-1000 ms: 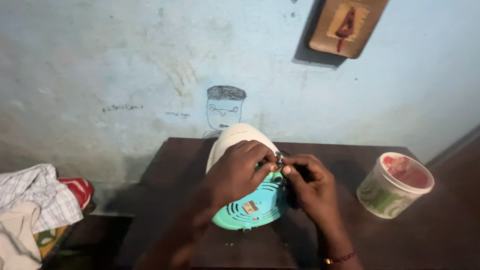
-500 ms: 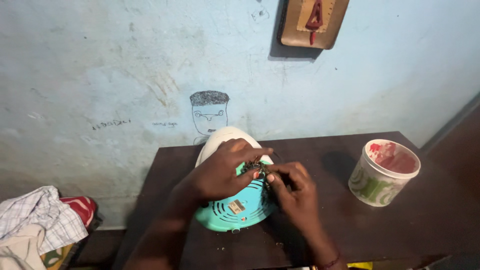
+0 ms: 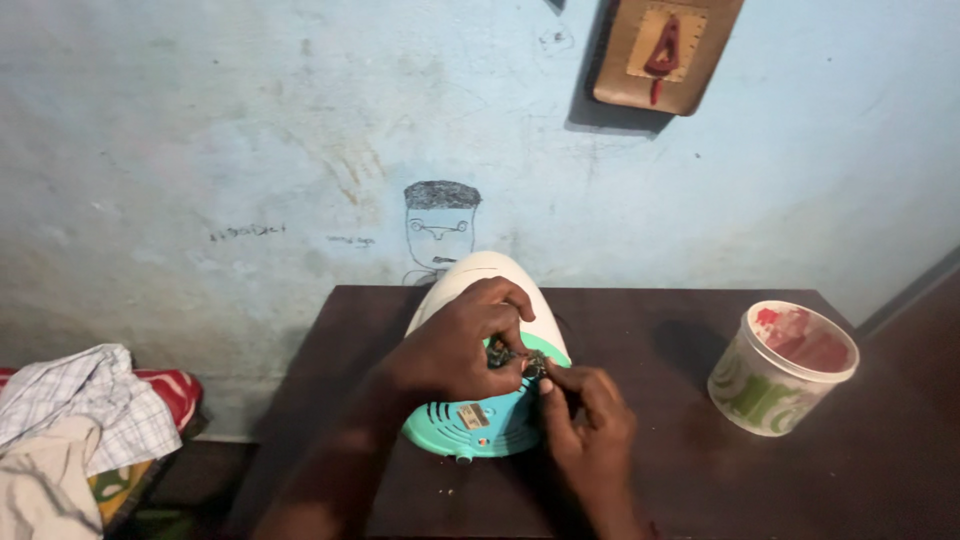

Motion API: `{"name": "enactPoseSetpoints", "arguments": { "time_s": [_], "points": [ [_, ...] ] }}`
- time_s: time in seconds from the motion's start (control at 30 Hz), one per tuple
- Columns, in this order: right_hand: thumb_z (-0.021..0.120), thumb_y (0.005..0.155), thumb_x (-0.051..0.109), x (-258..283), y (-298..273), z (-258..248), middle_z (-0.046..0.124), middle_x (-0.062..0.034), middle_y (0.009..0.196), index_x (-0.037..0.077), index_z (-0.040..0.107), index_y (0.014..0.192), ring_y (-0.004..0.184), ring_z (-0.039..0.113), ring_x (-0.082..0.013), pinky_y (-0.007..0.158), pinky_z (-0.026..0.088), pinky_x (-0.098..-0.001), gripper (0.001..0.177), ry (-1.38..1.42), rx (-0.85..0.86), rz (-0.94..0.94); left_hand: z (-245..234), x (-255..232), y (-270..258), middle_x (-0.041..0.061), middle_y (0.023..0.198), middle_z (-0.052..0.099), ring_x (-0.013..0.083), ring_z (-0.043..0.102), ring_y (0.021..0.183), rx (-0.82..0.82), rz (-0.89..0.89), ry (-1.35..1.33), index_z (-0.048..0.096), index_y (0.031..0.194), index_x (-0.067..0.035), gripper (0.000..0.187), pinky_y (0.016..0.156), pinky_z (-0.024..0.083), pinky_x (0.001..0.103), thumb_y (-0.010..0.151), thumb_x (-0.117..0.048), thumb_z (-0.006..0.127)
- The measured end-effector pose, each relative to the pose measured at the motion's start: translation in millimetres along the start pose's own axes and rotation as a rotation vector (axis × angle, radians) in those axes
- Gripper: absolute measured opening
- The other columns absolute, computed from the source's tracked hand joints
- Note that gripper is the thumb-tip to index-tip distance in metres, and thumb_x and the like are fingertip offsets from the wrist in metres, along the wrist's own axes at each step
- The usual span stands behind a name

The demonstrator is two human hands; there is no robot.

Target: The person disassembles the base of a blender, removes internal components, and places them into a small container. They then reattach a fabric cover and reassemble the blender base.

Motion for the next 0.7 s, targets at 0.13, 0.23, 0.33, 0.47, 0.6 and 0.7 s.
{"name": "enactPoseSetpoints", "arguments": {
  "time_s": [0.13, 0.23, 0.33, 0.47, 0.6, 0.7],
  "points": [
    [0.074, 0.09, 0.007, 5, 17, -12, 0.071, -0.0051, 0.087, 0.005, 0.077, 0.107, 0.073, 0.062, -0.0089, 0.061, 0.048, -0.0235, 0.018, 0.116, 0.152, -0.062, -5, 3, -2, 0.007, 0.117, 0.066, 0.0265, 0.059, 0.118, 0.075, 0.038, 0.054, 0.06, 0.066, -0.007, 0.019, 0.093, 0.051, 0.039, 0.067, -0.009, 0.078],
    [0.074, 0.089, 0.007, 6, 28, -14, 0.071, -0.0038, 0.087, 0.007, 0.079, 0.108, 0.07, 0.061, -0.008, 0.059, 0.047, -0.0234, 0.019, 0.119, 0.222, -0.013, -2, 4, -1, 0.008, 0.117, 0.065, 0.0294, 0.055, 0.124, 0.118, 0.05, 0.115, 0.059, 0.063, -0.008, 0.019, 0.098, 0.047, 0.042, 0.064, -0.009, 0.078],
    [0.073, 0.09, 0.005, -7, 24, -13, 0.068, -0.0028, 0.088, 0.006, 0.079, 0.107, 0.071, 0.059, -0.0076, 0.06, 0.045, -0.0235, 0.019, 0.163, 0.232, 0.062, 0, 5, -2, 0.008, 0.122, 0.064, 0.0293, 0.055, 0.123, 0.09, -0.002, 0.116, 0.062, 0.07, -0.008, 0.015, 0.102, 0.045, 0.043, 0.068, -0.011, 0.077],
    [0.068, 0.093, 0.001, -40, 13, 2, 0.069, -0.0015, 0.095, -0.001, 0.074, 0.105, 0.085, 0.06, -0.0054, 0.073, 0.049, -0.0216, 0.013, 0.506, 0.209, 0.24, 2, 5, -5, 0.006, 0.123, 0.066, 0.026, 0.06, 0.12, 0.054, -0.078, 0.147, 0.07, 0.085, -0.011, 0.011, 0.112, 0.038, 0.047, 0.081, -0.019, 0.078],
    [0.071, 0.092, 0.002, -53, -7, 12, 0.07, -0.0009, 0.091, -0.001, 0.071, 0.101, 0.083, 0.061, -0.0052, 0.072, 0.051, -0.0211, 0.009, 0.487, 0.194, 0.344, 8, 3, -9, 0.009, 0.126, 0.065, 0.0295, 0.057, 0.122, 0.037, -0.06, 0.233, 0.073, 0.098, -0.012, 0.012, 0.117, 0.026, 0.059, 0.09, -0.021, 0.075],
    [0.075, 0.091, 0.002, -50, -17, 19, 0.068, -0.003, 0.089, 0.001, 0.068, 0.101, 0.078, 0.061, -0.0068, 0.068, 0.051, -0.0225, 0.013, 0.271, 0.065, 0.19, 9, 3, -14, 0.008, 0.13, 0.064, 0.0303, 0.055, 0.13, 0.061, -0.057, 0.205, 0.073, 0.098, -0.014, 0.01, 0.121, 0.022, 0.062, 0.091, -0.021, 0.073]
  ]
}}
Point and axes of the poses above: each hand's wrist, its own y-axis towards the middle knuckle, its own z-axis out of the palm, x = y × z, the point moved 1 cm from there along y, towards the middle knuckle
